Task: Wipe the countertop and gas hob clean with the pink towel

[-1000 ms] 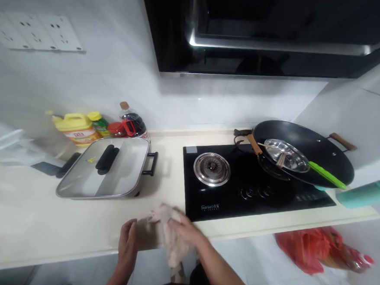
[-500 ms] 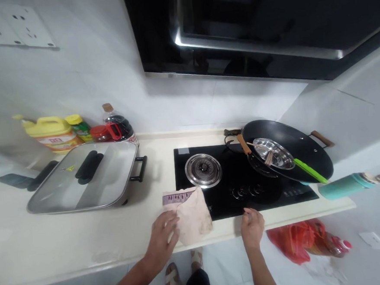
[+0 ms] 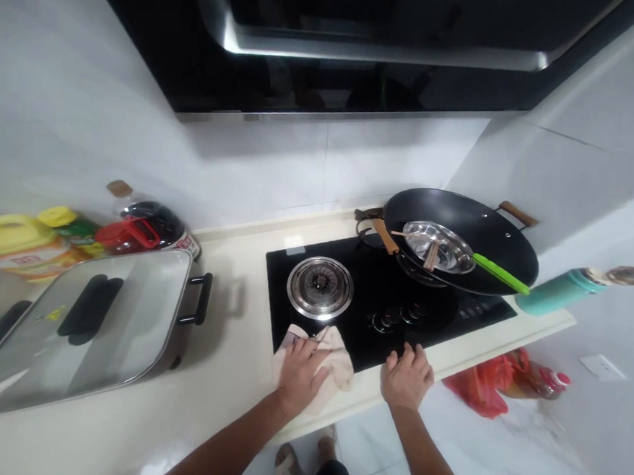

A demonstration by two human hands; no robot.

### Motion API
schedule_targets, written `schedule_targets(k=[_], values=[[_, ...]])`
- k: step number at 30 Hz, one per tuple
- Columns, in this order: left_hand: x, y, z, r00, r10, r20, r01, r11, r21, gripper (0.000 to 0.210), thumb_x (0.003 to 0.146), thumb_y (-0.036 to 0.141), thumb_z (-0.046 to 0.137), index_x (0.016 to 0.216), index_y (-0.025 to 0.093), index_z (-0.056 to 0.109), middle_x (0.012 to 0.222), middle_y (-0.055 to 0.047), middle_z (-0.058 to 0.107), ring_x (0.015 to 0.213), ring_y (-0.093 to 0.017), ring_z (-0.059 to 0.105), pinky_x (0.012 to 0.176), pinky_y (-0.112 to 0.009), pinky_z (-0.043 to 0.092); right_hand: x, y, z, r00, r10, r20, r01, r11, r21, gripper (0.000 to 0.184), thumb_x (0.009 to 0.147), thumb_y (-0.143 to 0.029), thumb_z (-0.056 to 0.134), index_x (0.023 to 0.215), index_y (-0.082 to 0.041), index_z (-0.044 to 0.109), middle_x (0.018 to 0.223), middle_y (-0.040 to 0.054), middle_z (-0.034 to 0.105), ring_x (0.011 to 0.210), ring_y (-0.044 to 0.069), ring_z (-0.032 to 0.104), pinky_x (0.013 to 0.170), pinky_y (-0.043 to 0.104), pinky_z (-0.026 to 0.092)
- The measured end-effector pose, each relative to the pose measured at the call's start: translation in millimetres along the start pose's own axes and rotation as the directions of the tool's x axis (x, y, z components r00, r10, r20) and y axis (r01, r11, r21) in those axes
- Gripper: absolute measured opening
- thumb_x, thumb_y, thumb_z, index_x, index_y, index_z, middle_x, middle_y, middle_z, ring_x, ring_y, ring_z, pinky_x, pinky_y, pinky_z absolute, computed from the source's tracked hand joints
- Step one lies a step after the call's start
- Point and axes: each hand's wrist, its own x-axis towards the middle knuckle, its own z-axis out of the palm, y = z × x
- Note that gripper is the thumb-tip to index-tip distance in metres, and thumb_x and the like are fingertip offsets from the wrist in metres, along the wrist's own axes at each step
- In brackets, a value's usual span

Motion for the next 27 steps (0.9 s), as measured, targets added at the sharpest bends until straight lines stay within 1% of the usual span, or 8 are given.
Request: schedule_targets(k=[4,7,10,13,16,20,24,27], values=[[55,29,7.0,0.988,-0.107,-0.112,0.102,0.993,-0.056,0.037,0.102,0.043,0.050,0.129,0.029,0.071,0.137,-0.010,0.061,0.123,-0.031,0.049,0.109,-0.052,0.036,1,-1,-1,1.000,-0.002,0.000,0.002,1.000,-0.007,0.052,0.100,-0.044,0.037,0.131,-0.009,0.059,0.144,0.0277,0.052,0.129,0.039,0.051,0.110,0.059,0.032],[101,45,25.3,0.999,-0.020,0.047,0.021,1.000,-0.012,0.050,0.098,0.054,0.051,0.141,0.032,0.064,0.166,-0.007,0.037,0.149,-0.039,0.028,0.120,-0.061,0.020,1,2,0,1.000,-0.010,-0.004,0.010,1.000,0.002,0.052,0.100,-0.044,0.037,0.133,-0.010,0.058,0.144,0.0273,0.052,0.130,0.039,0.050,0.110,0.060,0.032],[133,54,48.6,0.957,0.112,0.269,-0.115,0.993,-0.002,0.075,0.093,0.068,0.051,0.154,0.025,0.050,0.174,-0.012,0.022,0.158,-0.044,0.005,0.123,-0.067,0.003,0,6,1,1.000,-0.007,-0.004,0.007,1.000,-0.003,0.054,0.099,-0.047,0.037,0.133,-0.011,0.059,0.145,0.0267,0.052,0.127,0.040,0.051,0.109,0.060,0.034],[142,59,65.7,0.952,0.108,0.286,-0.108,0.994,-0.015,0.081,0.092,0.075,0.045,0.156,0.026,0.047,0.174,-0.013,0.023,0.159,-0.046,0.001,0.122,-0.070,-0.002,-1,10,2,1.000,-0.008,-0.004,0.008,1.000,-0.002,0.054,0.099,-0.047,0.038,0.135,-0.012,0.058,0.147,0.0264,0.051,0.126,0.040,0.051,0.107,0.061,0.034],[125,61,72.0,0.966,0.084,0.245,-0.083,0.996,-0.015,0.077,0.094,0.073,0.043,0.156,0.027,0.048,0.174,-0.013,0.022,0.159,-0.046,0.000,0.121,-0.072,-0.003,-2,12,2,1.000,-0.011,-0.006,0.011,1.000,0.012,0.053,0.097,-0.046,0.039,0.136,-0.014,0.057,0.147,0.0258,0.051,0.127,0.041,0.051,0.106,0.063,0.034],[74,59,66.1,0.964,0.079,0.255,-0.071,0.997,-0.039,0.078,0.093,0.073,0.045,0.158,0.029,0.045,0.175,-0.013,0.020,0.159,-0.048,-0.001,0.119,-0.076,-0.003,-3,13,1,1.000,0.002,-0.011,-0.002,1.000,0.029,0.052,0.096,-0.046,0.039,0.131,-0.014,0.060,0.146,0.0254,0.053,0.129,0.042,0.051,0.106,0.063,0.035],[17,42,42.6,0.956,0.087,0.281,-0.075,0.996,-0.055,0.077,0.096,0.072,0.041,0.161,0.032,0.039,0.176,-0.011,0.016,0.160,-0.046,-0.003,0.120,-0.075,-0.001,-4,15,0,1.000,0.003,-0.023,-0.001,0.998,0.062,0.052,0.093,-0.047,0.042,0.131,-0.016,0.060,0.148,0.0259,0.052,0.135,0.043,0.049,0.107,0.066,0.034],[-21,15,15.5,0.964,-0.007,0.265,0.005,1.000,0.006,0.076,0.096,0.076,0.036,0.161,0.036,0.038,0.176,-0.008,0.016,0.161,-0.045,0.002,0.120,-0.076,0.002,-5,17,1,1.000,0.005,-0.028,-0.003,0.997,0.075,0.053,0.091,-0.047,0.044,0.129,-0.016,0.061,0.149,0.0264,0.052,0.137,0.045,0.047,0.108,0.068,0.034]])
